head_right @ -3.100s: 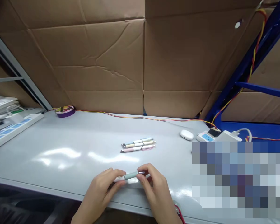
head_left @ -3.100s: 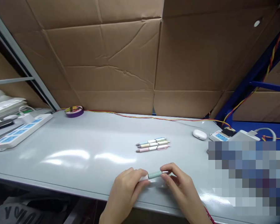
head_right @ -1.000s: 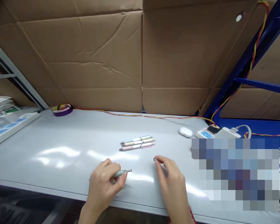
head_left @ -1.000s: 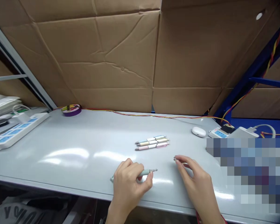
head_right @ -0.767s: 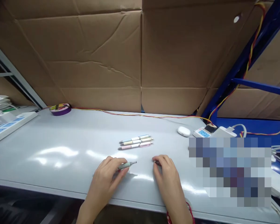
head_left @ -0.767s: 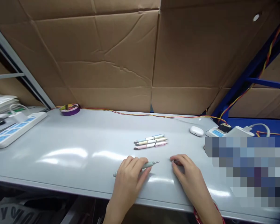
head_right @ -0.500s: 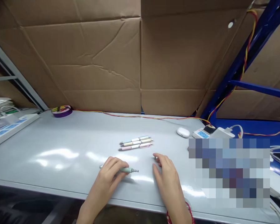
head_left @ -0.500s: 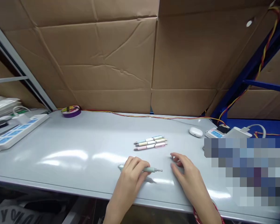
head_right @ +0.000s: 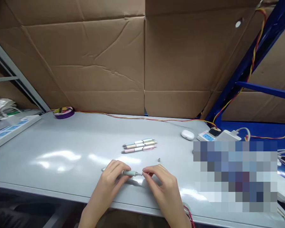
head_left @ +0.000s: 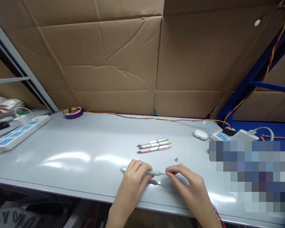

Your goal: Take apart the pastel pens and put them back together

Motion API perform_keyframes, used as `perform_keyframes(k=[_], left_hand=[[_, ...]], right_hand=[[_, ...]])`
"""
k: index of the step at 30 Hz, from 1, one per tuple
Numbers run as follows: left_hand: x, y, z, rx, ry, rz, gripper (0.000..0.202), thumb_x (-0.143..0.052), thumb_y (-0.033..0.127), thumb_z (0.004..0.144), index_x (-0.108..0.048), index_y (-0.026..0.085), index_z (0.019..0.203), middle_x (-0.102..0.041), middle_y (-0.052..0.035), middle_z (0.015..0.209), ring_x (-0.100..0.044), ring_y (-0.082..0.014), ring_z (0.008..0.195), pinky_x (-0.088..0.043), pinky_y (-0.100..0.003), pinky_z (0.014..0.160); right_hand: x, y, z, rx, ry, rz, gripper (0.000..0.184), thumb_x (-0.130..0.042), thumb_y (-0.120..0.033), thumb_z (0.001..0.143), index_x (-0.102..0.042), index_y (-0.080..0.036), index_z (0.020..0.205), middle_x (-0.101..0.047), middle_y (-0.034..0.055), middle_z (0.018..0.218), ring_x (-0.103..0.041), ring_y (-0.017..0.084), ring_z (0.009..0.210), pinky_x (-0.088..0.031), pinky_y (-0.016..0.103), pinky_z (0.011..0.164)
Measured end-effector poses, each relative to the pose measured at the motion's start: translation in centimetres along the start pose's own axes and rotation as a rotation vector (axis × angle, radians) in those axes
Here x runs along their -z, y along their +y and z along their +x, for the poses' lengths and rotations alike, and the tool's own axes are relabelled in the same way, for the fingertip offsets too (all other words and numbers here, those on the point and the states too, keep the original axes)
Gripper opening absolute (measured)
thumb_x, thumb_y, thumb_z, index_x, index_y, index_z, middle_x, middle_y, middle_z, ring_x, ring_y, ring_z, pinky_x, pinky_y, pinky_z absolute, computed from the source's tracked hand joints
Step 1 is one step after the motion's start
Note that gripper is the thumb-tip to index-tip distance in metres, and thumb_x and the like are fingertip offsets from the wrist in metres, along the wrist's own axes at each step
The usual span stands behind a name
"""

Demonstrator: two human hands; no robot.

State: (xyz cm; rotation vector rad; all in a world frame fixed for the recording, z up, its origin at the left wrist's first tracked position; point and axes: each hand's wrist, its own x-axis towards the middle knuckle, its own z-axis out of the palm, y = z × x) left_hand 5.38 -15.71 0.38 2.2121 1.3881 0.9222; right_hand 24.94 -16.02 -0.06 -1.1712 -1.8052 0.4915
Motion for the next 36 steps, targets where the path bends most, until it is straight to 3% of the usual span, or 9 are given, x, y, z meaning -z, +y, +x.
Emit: perform_keyframes(k=[6,10,15,21,29,33,36], left_hand=[[0.6,-0.7,0.9,0.122,-0.010,0.107,0.015,-0.053,0.012,0.087,-0.058,0.025,0.092,-0.059,-0.0015,0.099,-0.050,-0.0237,0.100,-0.045,-0.037,0.083],[1.5,-1.2,1.7,0.127,-0.011,0.214,0.016,-0.053,0.019,0.088,-0.060,0.026,0.101,-0.058,-0.0026,0.101,-0.050,-0.0251,0.101,-0.042,-0.042,0.089],[2.0,-1.1,2.9,0.202,-0.026,0.233,0.028,-0.045,0.026,0.093,-0.051,0.026,0.121,-0.056,-0.0051,0.111,-0.049,-0.0251,0.106,-0.041,-0.041,0.089],[2.1,-1.6,3.3,0.309,-0.045,0.267,0.018,-0.045,0.029,0.091,-0.060,0.023,0.098,-0.059,-0.0053,0.093,-0.054,-0.0265,0.091,-0.044,-0.040,0.078],[2.2,-1.4,3.3,0.323,-0.005,0.243,0.013,-0.050,0.024,0.085,-0.059,0.023,0.076,-0.060,-0.0030,0.084,-0.055,-0.0256,0.085,-0.043,-0.035,0.070],[2.2,-1.3,3.2,0.310,0.056,0.183,0.017,-0.045,0.027,0.090,-0.055,0.022,0.077,-0.062,-0.0018,0.085,-0.057,-0.0232,0.085,-0.044,-0.033,0.070],[2.4,-1.1,3.1,0.300,0.167,-0.022,0.022,-0.043,0.032,0.092,-0.053,0.022,0.076,-0.063,0.0004,0.079,-0.059,-0.0192,0.076,-0.046,-0.031,0.069]], right_hand=[[0.3,0.5,-0.2,-0.173,0.245,-0.058,0.013,-0.058,-0.031,0.085,-0.066,-0.022,0.081,-0.070,0.0023,0.078,-0.067,0.018,0.073,-0.054,0.024,0.064],[0.0,-0.1,-0.4,-0.188,0.309,-0.005,0.012,-0.060,-0.032,0.083,-0.065,-0.022,0.080,-0.068,0.0011,0.073,-0.065,0.017,0.070,-0.052,0.025,0.066],[-0.5,-0.8,-0.3,-0.233,0.396,0.062,0.012,-0.060,-0.032,0.083,-0.065,-0.021,0.079,-0.066,0.0003,0.070,-0.063,0.016,0.064,-0.050,0.027,0.065],[-0.3,-0.5,-0.3,-0.206,0.373,0.054,0.013,-0.060,-0.033,0.082,-0.065,-0.021,0.078,-0.067,0.0011,0.069,-0.064,0.017,0.062,-0.051,0.027,0.062],[-0.4,-0.5,-0.4,-0.207,0.377,0.046,0.014,-0.059,-0.034,0.083,-0.064,-0.021,0.079,-0.066,0.0016,0.069,-0.063,0.017,0.063,-0.051,0.028,0.062],[-0.4,-0.5,-0.4,-0.212,0.407,0.050,0.013,-0.060,-0.033,0.083,-0.064,-0.021,0.079,-0.065,0.0009,0.070,-0.062,0.017,0.062,-0.051,0.027,0.063],[-0.4,-0.5,-0.3,-0.210,0.361,0.050,0.013,-0.058,-0.032,0.084,-0.064,-0.021,0.079,-0.065,0.0006,0.070,-0.063,0.016,0.064,-0.051,0.027,0.064]])
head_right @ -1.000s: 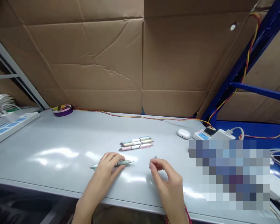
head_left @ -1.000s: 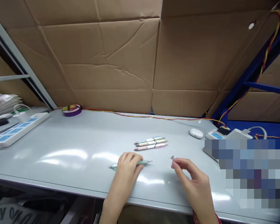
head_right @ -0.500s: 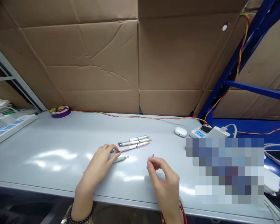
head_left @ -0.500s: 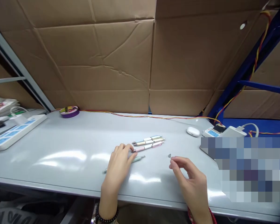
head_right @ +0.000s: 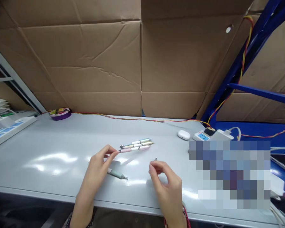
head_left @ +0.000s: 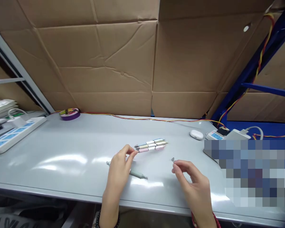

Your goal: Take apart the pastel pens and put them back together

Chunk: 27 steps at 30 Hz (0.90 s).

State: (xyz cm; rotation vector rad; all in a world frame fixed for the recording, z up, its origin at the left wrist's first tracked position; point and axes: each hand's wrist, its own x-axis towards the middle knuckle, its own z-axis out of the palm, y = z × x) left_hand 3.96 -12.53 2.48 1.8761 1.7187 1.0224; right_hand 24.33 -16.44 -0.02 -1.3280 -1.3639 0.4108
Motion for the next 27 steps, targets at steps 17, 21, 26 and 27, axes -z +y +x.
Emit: perform_keyframes(k=[17,21,26,27], left_hand=[[0.0,1.5,-5.1,-0.329,-0.042,-0.174,0.013,-0.051,0.028,0.092,-0.054,0.027,0.105,-0.063,-0.0017,0.089,-0.060,-0.0142,0.067,-0.051,-0.021,0.054],[2.6,-1.3,-5.4,-0.130,-0.101,0.063,0.023,-0.047,0.039,0.091,-0.053,0.032,0.112,-0.060,-0.0034,0.098,-0.058,-0.0171,0.067,-0.051,-0.027,0.057],[3.0,-3.2,-4.7,-0.049,-0.249,0.139,0.022,-0.043,0.037,0.092,-0.057,0.034,0.108,-0.058,-0.0013,0.104,-0.062,-0.0164,0.068,-0.051,-0.026,0.060],[2.8,-3.2,-4.4,-0.044,-0.259,0.155,0.022,-0.042,0.036,0.091,-0.059,0.033,0.105,-0.059,-0.0010,0.100,-0.062,-0.0164,0.068,-0.050,-0.025,0.059]], right_hand=[[-1.0,-0.5,0.1,0.135,-0.354,-0.063,0.012,-0.046,-0.020,0.089,-0.057,-0.022,0.086,-0.066,-0.0005,0.075,-0.063,0.015,0.065,-0.048,0.023,0.060],[-0.2,-1.4,-0.1,0.207,-0.174,-0.023,0.010,-0.049,-0.022,0.090,-0.058,-0.023,0.085,-0.065,0.0012,0.078,-0.062,0.016,0.069,-0.047,0.024,0.061],[4.3,0.4,0.5,0.031,0.135,-0.226,0.017,-0.048,-0.037,0.089,-0.058,-0.024,0.092,-0.067,0.0062,0.098,-0.063,0.023,0.090,-0.048,0.034,0.076],[5.4,1.3,0.8,-0.028,0.058,-0.352,0.021,-0.050,-0.041,0.086,-0.059,-0.025,0.094,-0.067,0.0058,0.096,-0.064,0.024,0.086,-0.049,0.034,0.071]])
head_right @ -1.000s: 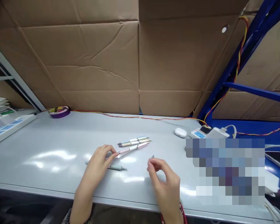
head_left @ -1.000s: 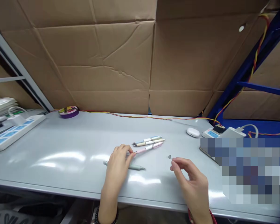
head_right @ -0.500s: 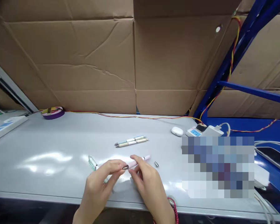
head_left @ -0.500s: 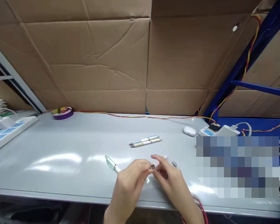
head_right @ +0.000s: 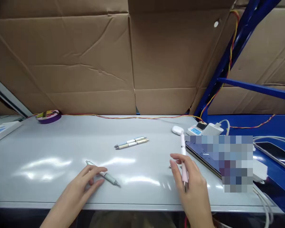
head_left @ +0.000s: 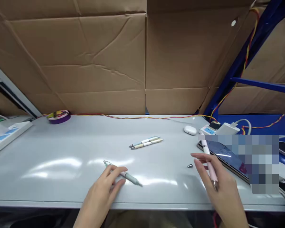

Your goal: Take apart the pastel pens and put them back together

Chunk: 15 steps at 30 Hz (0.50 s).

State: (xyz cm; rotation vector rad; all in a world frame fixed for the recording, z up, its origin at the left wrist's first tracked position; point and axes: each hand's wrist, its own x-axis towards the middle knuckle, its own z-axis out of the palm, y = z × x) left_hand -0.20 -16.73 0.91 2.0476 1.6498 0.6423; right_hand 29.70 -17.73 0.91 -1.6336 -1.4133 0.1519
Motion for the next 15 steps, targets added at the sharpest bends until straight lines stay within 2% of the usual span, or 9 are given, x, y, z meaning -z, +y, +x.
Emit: perform_keyframes(k=[2,4,7,11,15], left_hand=[[-0.4,0.3,0.8,0.009,-0.011,0.040,0.023,-0.040,0.034,0.091,-0.061,0.031,0.099,-0.061,-0.0010,0.092,-0.062,-0.0172,0.068,-0.048,-0.024,0.056],[-0.6,0.9,1.6,0.019,-0.014,0.082,0.024,-0.037,0.033,0.091,-0.060,0.029,0.096,-0.060,-0.0014,0.086,-0.062,-0.0186,0.068,-0.047,-0.025,0.055],[-0.8,1.8,2.5,0.065,0.002,0.131,0.024,-0.035,0.031,0.091,-0.059,0.028,0.096,-0.060,-0.0018,0.087,-0.062,-0.0199,0.072,-0.046,-0.027,0.058],[-1.1,2.8,3.1,0.134,0.033,0.181,0.025,-0.036,0.030,0.091,-0.057,0.028,0.104,-0.060,-0.0014,0.089,-0.061,-0.0186,0.069,-0.043,-0.026,0.055],[-1.7,3.0,3.1,0.118,0.073,0.195,0.028,-0.037,0.032,0.092,-0.054,0.029,0.114,-0.060,-0.0025,0.097,-0.061,-0.0204,0.074,-0.044,-0.028,0.055]], right_hand=[[0.9,2.1,0.6,-0.032,-0.177,-0.147,0.024,-0.053,-0.046,0.081,-0.061,-0.026,0.093,-0.068,0.0057,0.089,-0.065,0.026,0.080,-0.050,0.035,0.064],[0.9,3.5,1.1,-0.008,-0.275,-0.165,0.022,-0.054,-0.042,0.080,-0.060,-0.026,0.094,-0.068,0.0057,0.091,-0.065,0.027,0.083,-0.051,0.036,0.068],[0.0,3.7,1.4,0.055,-0.376,-0.111,0.015,-0.048,-0.035,0.085,-0.056,-0.026,0.094,-0.068,0.0050,0.095,-0.064,0.024,0.087,-0.050,0.035,0.076],[-1.1,2.4,1.4,0.043,-0.410,-0.114,0.013,-0.046,-0.036,0.087,-0.052,-0.025,0.089,-0.066,0.0028,0.085,-0.064,0.021,0.075,-0.048,0.032,0.070],[-1.3,2.0,1.5,0.018,-0.395,-0.085,0.014,-0.044,-0.039,0.088,-0.050,-0.026,0.087,-0.064,0.0018,0.083,-0.062,0.020,0.072,-0.046,0.030,0.067]])
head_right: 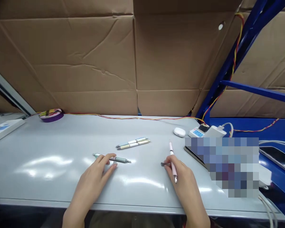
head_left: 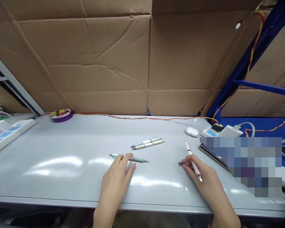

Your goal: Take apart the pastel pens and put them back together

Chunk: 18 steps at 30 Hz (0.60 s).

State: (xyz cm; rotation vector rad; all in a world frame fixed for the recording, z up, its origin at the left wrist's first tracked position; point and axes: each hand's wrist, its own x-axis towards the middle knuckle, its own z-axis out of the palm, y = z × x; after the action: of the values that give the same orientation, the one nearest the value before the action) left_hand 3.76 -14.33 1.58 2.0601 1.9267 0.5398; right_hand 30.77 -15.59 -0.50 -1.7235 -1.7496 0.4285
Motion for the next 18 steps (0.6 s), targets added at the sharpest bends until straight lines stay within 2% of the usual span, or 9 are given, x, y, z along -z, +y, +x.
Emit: perform_keyframes(k=[4,7,10,14,18], left_hand=[[-0.7,-0.3,-0.4,-0.036,0.044,-0.031,0.028,-0.035,0.031,0.093,-0.053,0.028,0.115,-0.060,-0.0035,0.102,-0.062,-0.0213,0.080,-0.047,-0.029,0.060],[-0.9,-0.5,-0.8,-0.090,0.087,-0.067,0.026,-0.037,0.031,0.094,-0.053,0.028,0.114,-0.060,-0.0035,0.102,-0.062,-0.0216,0.084,-0.048,-0.030,0.064],[-0.8,-0.6,-1.1,-0.144,0.059,-0.145,0.024,-0.037,0.030,0.095,-0.054,0.027,0.111,-0.060,-0.0032,0.102,-0.061,-0.0211,0.083,-0.050,-0.033,0.068],[-0.7,-0.6,-1.3,-0.232,0.021,-0.226,0.020,-0.038,0.028,0.095,-0.056,0.027,0.105,-0.061,-0.0027,0.100,-0.060,-0.0214,0.086,-0.051,-0.034,0.071],[-0.7,-0.6,-1.3,-0.225,0.026,-0.220,0.019,-0.039,0.029,0.095,-0.057,0.027,0.103,-0.062,-0.0017,0.093,-0.059,-0.0208,0.085,-0.051,-0.033,0.070]], right_hand=[[-0.2,0.0,0.0,0.015,-0.003,0.003,0.013,-0.046,-0.039,0.088,-0.049,-0.026,0.087,-0.065,0.0016,0.086,-0.062,0.020,0.076,-0.046,0.030,0.069],[-0.4,-0.3,0.0,0.042,0.003,-0.027,0.013,-0.046,-0.037,0.088,-0.050,-0.025,0.084,-0.064,0.0010,0.081,-0.061,0.019,0.070,-0.045,0.029,0.065],[-0.4,-0.7,0.0,0.040,0.045,-0.054,0.014,-0.045,-0.037,0.088,-0.049,-0.025,0.082,-0.062,-0.0003,0.075,-0.058,0.018,0.063,-0.044,0.028,0.061],[-0.3,-0.8,0.0,0.046,0.125,-0.066,0.012,-0.045,-0.035,0.087,-0.048,-0.024,0.083,-0.061,-0.0001,0.077,-0.059,0.017,0.066,-0.045,0.027,0.063],[-0.3,-0.8,0.1,0.052,0.122,-0.069,0.010,-0.044,-0.032,0.086,-0.050,-0.024,0.087,-0.060,0.0005,0.078,-0.057,0.017,0.065,-0.044,0.027,0.062]])
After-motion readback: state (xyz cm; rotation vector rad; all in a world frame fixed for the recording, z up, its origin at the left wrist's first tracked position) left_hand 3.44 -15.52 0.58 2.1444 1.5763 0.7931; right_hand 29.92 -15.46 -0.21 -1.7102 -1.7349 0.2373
